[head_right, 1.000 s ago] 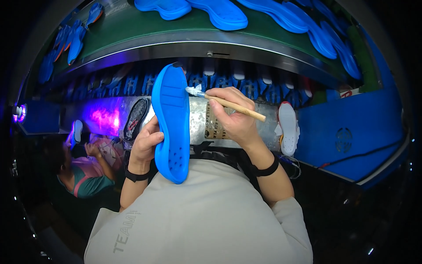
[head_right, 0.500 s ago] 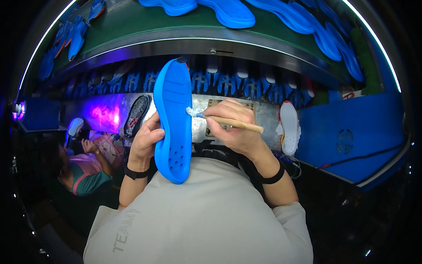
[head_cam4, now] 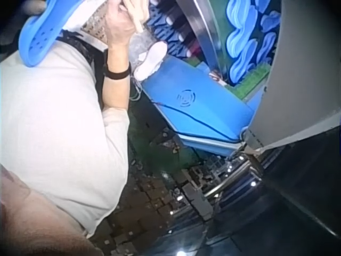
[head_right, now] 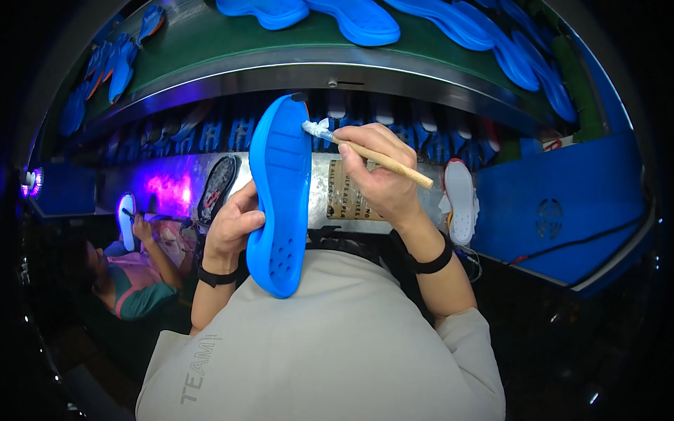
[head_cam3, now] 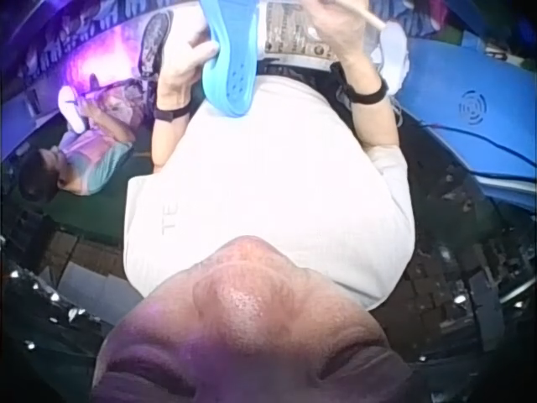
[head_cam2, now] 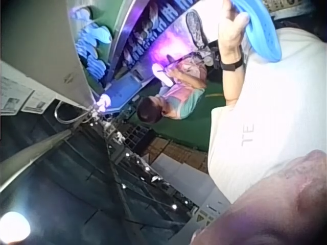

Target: Applying glue or primer to blue shoe soles using a brush in a factory setting.

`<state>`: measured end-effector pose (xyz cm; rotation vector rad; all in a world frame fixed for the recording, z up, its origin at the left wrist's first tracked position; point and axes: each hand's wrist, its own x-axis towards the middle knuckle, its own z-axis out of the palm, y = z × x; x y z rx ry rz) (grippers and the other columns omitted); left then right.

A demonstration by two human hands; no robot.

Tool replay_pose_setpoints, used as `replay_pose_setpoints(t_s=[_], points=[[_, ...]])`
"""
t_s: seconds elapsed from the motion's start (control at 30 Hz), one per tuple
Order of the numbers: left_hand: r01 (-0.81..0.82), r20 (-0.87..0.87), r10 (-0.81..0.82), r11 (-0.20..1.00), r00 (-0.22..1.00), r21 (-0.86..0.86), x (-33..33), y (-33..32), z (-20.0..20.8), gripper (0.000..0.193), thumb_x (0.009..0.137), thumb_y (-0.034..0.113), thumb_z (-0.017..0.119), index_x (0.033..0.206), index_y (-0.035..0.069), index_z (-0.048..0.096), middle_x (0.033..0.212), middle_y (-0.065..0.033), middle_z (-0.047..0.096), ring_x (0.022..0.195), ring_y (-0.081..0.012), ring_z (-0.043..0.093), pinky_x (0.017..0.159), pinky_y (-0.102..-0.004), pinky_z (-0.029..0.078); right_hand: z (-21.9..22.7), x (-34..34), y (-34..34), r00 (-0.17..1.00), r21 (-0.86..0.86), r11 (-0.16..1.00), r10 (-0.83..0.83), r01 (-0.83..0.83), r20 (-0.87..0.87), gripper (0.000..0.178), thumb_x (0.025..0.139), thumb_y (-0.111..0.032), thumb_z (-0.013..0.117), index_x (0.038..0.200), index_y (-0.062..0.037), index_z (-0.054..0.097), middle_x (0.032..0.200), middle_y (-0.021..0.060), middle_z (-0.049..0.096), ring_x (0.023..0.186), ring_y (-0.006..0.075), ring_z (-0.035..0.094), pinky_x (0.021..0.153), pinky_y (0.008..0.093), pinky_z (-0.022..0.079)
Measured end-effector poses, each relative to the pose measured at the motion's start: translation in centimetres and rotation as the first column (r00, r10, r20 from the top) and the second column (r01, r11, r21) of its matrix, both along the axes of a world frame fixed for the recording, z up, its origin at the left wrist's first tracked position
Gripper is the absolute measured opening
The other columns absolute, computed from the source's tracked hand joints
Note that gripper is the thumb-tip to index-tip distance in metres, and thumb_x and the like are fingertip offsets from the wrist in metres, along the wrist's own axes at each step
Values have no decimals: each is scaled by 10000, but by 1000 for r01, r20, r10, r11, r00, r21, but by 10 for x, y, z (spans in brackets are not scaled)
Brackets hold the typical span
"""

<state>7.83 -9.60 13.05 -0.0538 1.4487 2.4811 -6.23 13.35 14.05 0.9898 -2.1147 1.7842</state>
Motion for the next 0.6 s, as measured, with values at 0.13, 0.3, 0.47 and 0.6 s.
replay_pose_setpoints(t_s=[0.13,0.3,0.47,0.6], points=[[-45,-21,45,999,999,-13,-1,2,7,817,869,185,705,1529,-60,291,1400,-147,530,1258,-232,545,1094,-376,414,1,5,2,996,36,996,81,-79,-44,83,815,-33,689,885,2,716,785,98,688,700,202,630,650,317,506],[-82,-70,80,996,994,-22,-4,3,10,810,868,178,709,1524,-62,298,1402,-147,528,1265,-233,539,1096,-377,413,7,13,11,979,70,977,201,-203,31,131,777,-24,661,886,19,719,772,91,687,681,176,604,641,297,482],[-93,-90,90,995,992,-34,-6,3,13,800,871,175,711,1519,-63,307,1403,-143,528,1272,-236,533,1103,-383,405,17,19,15,957,89,953,290,-289,-3,127,759,-11,658,869,9,716,733,87,674,642,188,593,618,310,476],[-119,-109,112,991,988,-56,-6,4,15,800,871,180,712,1519,-61,310,1405,-141,525,1272,-237,530,1106,-384,399,18,24,19,950,67,949,311,-309,-22,119,756,-9,656,859,6,713,748,91,680,634,191,591,606,311,469]])
